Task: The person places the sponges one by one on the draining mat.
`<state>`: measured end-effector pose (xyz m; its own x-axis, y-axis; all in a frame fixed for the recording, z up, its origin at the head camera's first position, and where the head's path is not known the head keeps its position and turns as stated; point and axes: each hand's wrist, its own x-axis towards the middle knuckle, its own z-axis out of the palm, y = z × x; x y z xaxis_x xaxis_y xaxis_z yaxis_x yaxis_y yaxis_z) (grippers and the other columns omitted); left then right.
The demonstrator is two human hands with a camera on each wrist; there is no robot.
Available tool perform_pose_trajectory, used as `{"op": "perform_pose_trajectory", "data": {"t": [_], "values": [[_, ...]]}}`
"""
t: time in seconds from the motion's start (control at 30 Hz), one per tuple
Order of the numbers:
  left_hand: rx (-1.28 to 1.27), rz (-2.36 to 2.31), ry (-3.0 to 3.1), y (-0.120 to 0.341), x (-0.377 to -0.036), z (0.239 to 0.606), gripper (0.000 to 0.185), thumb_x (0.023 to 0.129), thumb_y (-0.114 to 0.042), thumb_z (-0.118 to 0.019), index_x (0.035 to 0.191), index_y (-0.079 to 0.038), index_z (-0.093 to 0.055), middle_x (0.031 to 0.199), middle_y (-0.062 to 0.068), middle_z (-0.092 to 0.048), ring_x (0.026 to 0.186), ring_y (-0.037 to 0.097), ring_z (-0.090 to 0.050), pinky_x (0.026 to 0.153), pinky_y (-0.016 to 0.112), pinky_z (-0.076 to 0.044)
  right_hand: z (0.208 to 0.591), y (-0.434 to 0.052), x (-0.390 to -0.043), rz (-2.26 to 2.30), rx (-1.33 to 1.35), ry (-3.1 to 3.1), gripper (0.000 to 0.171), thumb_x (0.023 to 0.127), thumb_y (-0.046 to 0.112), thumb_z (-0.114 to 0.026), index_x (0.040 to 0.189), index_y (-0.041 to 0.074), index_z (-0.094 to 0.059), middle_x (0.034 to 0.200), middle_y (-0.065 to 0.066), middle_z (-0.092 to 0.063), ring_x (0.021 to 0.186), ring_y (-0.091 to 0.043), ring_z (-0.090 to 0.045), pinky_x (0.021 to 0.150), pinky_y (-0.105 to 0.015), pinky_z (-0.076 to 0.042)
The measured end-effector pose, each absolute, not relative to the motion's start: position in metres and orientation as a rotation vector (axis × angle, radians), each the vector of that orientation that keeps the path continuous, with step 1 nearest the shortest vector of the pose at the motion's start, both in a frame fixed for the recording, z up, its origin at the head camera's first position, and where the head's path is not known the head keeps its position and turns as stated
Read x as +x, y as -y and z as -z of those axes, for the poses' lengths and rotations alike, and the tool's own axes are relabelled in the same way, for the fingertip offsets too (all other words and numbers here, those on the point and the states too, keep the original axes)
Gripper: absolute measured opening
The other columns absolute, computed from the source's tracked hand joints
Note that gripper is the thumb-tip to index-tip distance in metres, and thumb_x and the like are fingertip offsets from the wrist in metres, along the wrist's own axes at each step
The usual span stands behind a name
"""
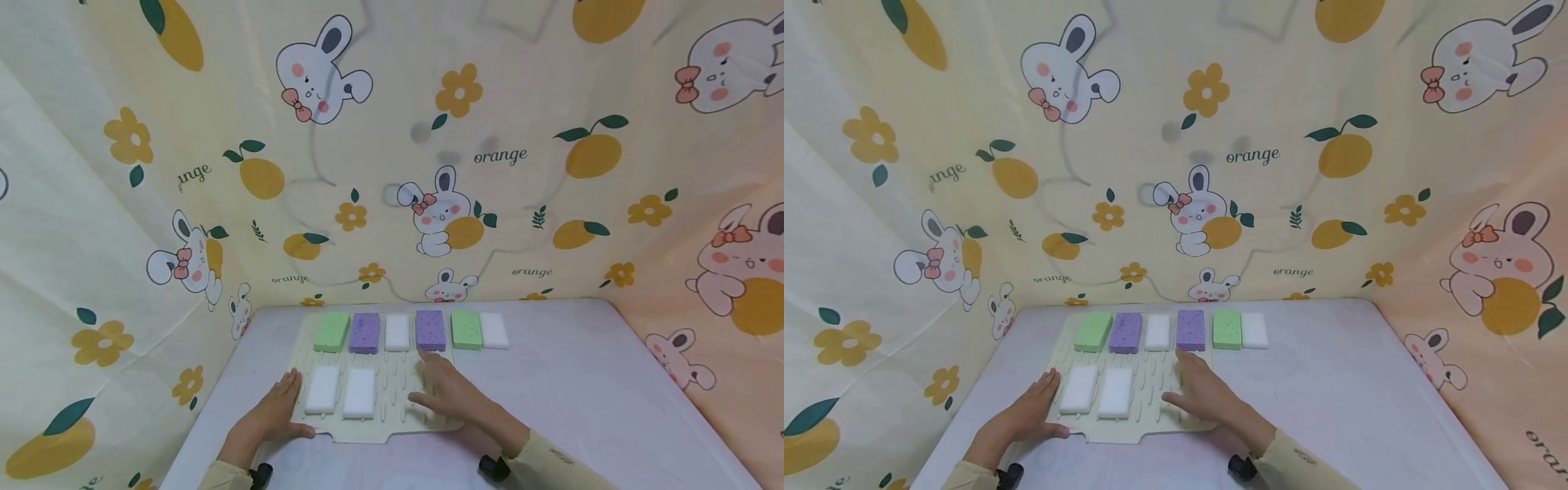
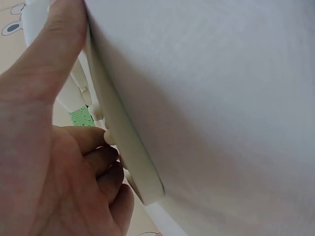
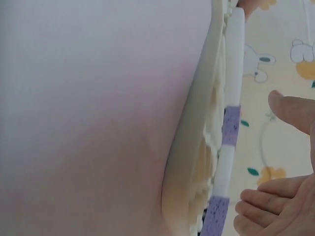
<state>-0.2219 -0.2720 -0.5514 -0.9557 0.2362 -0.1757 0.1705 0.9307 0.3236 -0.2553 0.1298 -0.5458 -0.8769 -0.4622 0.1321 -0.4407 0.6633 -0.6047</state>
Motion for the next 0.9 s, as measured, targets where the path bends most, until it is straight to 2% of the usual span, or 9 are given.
{"op": "perform_pose_trajectory", "data": {"t": [0.4,0.73,0.9], "values": [[0.288,-0.45,-2.872,0.272,-0.223,0.553,0.136,0.071,-0.055,-0.096,0.162,0.016,-0.024,0.171,0.036,-0.021,0.161,0.049,-0.021,0.132,0.059,-0.024,0.542,-0.166,-0.264,1.074,-0.678,-2.85,0.098,0.092,0.038,-0.087,0.164,-0.003,-0.036,0.166,-0.025,-0.041,0.154,-0.046,-0.038,0.125,-0.065,-0.036],[0.29,-0.428,-2.873,0.273,-0.223,0.554,0.136,0.071,-0.057,-0.095,0.162,0.017,-0.025,0.171,0.036,-0.022,0.161,0.049,-0.022,0.132,0.058,-0.025,0.539,-0.196,-0.273,1.076,-0.594,-2.867,0.102,0.093,0.038,-0.086,0.166,-0.004,-0.029,0.169,-0.03,-0.034,0.157,-0.05,-0.031,0.126,-0.067,-0.032],[0.279,-0.444,-2.867,0.271,-0.222,0.553,0.137,0.071,-0.056,-0.096,0.162,0.016,-0.025,0.171,0.036,-0.021,0.161,0.049,-0.021,0.132,0.059,-0.024,0.536,-0.211,-0.277,1.046,-0.592,-2.91,0.102,0.094,0.039,-0.085,0.165,-0.006,-0.029,0.167,-0.033,-0.035,0.155,-0.053,-0.033,0.124,-0.069,-0.033]]}}
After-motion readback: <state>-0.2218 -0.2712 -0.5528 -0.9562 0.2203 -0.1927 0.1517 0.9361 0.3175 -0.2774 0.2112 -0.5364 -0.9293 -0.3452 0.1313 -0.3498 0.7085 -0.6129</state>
